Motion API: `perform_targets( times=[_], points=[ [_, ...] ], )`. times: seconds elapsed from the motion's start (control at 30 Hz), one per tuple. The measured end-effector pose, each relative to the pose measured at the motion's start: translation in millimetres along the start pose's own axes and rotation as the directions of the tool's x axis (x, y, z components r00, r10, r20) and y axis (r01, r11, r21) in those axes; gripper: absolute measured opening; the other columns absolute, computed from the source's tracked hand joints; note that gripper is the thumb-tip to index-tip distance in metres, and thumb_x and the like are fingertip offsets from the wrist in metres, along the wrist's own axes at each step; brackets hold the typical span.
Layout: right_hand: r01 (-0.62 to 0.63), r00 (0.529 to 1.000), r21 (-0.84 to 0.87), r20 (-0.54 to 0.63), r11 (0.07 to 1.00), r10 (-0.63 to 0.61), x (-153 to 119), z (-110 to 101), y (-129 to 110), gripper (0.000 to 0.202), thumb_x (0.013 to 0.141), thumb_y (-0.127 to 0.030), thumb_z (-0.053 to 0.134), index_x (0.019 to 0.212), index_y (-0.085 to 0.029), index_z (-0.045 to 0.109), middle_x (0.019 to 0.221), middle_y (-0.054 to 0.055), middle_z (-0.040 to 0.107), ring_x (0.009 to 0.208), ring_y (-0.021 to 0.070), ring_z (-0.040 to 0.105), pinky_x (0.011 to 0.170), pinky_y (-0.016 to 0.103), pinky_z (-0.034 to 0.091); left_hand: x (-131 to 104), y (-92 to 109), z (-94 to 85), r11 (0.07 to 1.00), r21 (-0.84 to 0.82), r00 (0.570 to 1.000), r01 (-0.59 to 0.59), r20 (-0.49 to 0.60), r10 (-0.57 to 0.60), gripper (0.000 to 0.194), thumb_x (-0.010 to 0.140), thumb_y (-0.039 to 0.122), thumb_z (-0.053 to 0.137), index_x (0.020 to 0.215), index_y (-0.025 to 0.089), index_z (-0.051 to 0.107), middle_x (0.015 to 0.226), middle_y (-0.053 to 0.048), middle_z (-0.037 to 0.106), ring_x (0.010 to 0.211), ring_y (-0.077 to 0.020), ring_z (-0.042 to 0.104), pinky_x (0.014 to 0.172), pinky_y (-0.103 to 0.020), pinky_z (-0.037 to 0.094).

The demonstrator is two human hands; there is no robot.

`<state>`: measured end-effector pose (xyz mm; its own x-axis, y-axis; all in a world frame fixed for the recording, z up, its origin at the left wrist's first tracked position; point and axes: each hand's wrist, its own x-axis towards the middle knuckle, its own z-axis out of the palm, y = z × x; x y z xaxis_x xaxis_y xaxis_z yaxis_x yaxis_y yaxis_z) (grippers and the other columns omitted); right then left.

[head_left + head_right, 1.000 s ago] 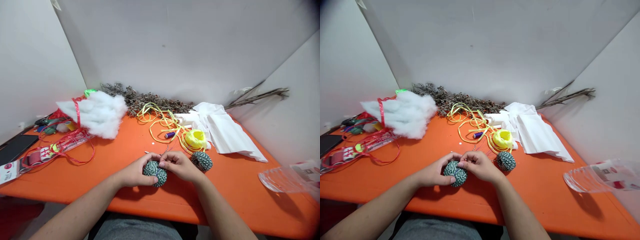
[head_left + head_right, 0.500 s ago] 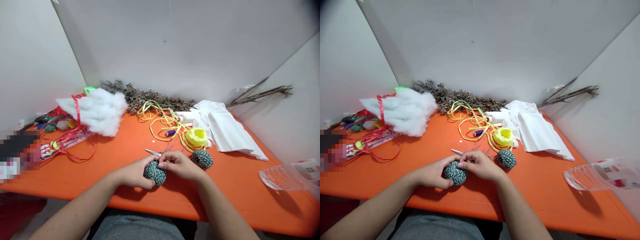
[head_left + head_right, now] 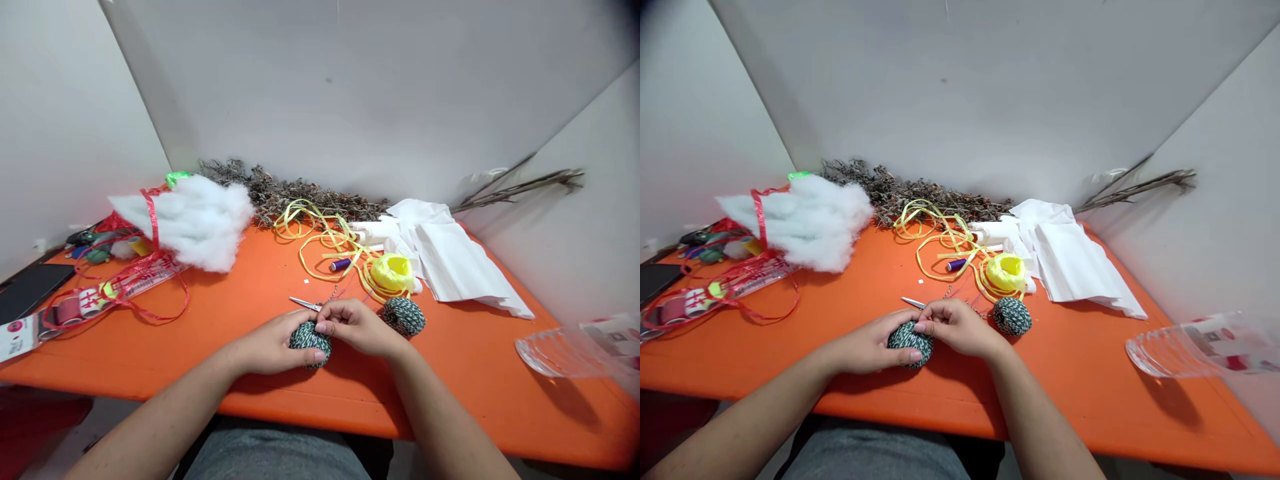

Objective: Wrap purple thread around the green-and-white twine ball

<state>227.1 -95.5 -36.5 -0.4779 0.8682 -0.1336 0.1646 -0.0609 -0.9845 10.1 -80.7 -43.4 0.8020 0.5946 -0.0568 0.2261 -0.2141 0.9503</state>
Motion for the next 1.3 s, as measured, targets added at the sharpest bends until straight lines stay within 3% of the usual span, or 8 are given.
perform_targets(
  times=[0.27,0.57,0.87,1.07,1.2,1.3],
  points=[
    [0.011,1.000,-0.040,-0.019,0.999,-0.011,-0.7,-1.9,2.3,0.042,0.081,-0.057,0.075,0.080,-0.016,0.066,0.060,-0.005,0.049,0.057,0.0103,0.040,0.055,0.025,0.030,-2.1,3.6,-2.0,0.999,0.033,0.999,0.038,-0.016,-0.038,0.058,0.081,0.039,0.073,0.133,0.020,0.054,0.123,-0.008,0.065,0.107,-0.0251,0.061,0.094,-0.037,0.050],
    [0.022,0.999,-0.059,-0.024,0.998,-0.024,-0.8,-1.8,-0.1,0.040,0.083,-0.055,0.073,0.082,-0.015,0.066,0.064,-0.004,0.050,0.060,0.0107,0.040,0.056,0.025,0.031,-0.9,3.6,-1.7,0.991,0.130,0.997,0.021,-0.075,-0.011,0.054,0.073,0.036,0.079,0.122,0.020,0.062,0.118,-0.006,0.066,0.103,-0.0243,0.063,0.091,-0.034,0.050],
    [0.034,0.999,-0.108,-0.029,0.994,-0.037,0.3,-1.6,4.8,0.040,0.084,-0.055,0.073,0.082,-0.015,0.067,0.061,-0.006,0.045,0.058,0.0105,0.036,0.054,0.025,0.026,-14.2,10.2,-8.3,0.977,0.210,0.999,-0.028,0.034,0.022,0.068,0.076,0.023,0.071,0.141,0.021,0.050,0.138,-0.010,0.059,0.123,-0.0272,0.058,0.107,-0.036,0.046],
    [0.041,0.999,-0.113,-0.014,0.993,-0.043,2.2,2.3,7.2,0.042,0.085,-0.056,0.072,0.082,-0.015,0.066,0.060,-0.006,0.045,0.058,0.0104,0.035,0.054,0.025,0.027,-28.5,23.8,-7.1,0.885,0.463,0.998,-0.041,-0.019,0.056,0.074,0.082,0.027,0.068,0.150,0.026,0.039,0.147,-0.009,0.050,0.139,-0.0286,0.044,0.117,-0.044,0.038],
    [0.047,0.999,-0.106,-0.002,0.993,-0.048,2.8,4.1,2.7,0.043,0.086,-0.057,0.069,0.081,-0.015,0.064,0.060,-0.007,0.044,0.057,0.0100,0.034,0.054,0.025,0.027,-39.2,23.4,-4.1,0.820,0.569,0.985,-0.062,-0.096,0.142,0.063,0.086,0.033,0.069,0.144,0.026,0.046,0.139,-0.009,0.058,0.127,-0.0261,0.055,0.107,-0.042,0.049],
    [0.045,0.999,-0.108,0.007,0.993,-0.045,3.4,4.2,1.1,0.044,0.085,-0.058,0.070,0.079,-0.015,0.064,0.059,-0.007,0.043,0.056,0.0097,0.033,0.054,0.025,0.027,-46.5,13.7,-1.3,0.727,0.671,0.947,-0.149,-0.115,0.301,0.052,0.090,0.033,0.067,0.139,0.026,0.052,0.134,-0.010,0.064,0.119,-0.0245,0.062,0.099,-0.039,0.054]
  ],
)
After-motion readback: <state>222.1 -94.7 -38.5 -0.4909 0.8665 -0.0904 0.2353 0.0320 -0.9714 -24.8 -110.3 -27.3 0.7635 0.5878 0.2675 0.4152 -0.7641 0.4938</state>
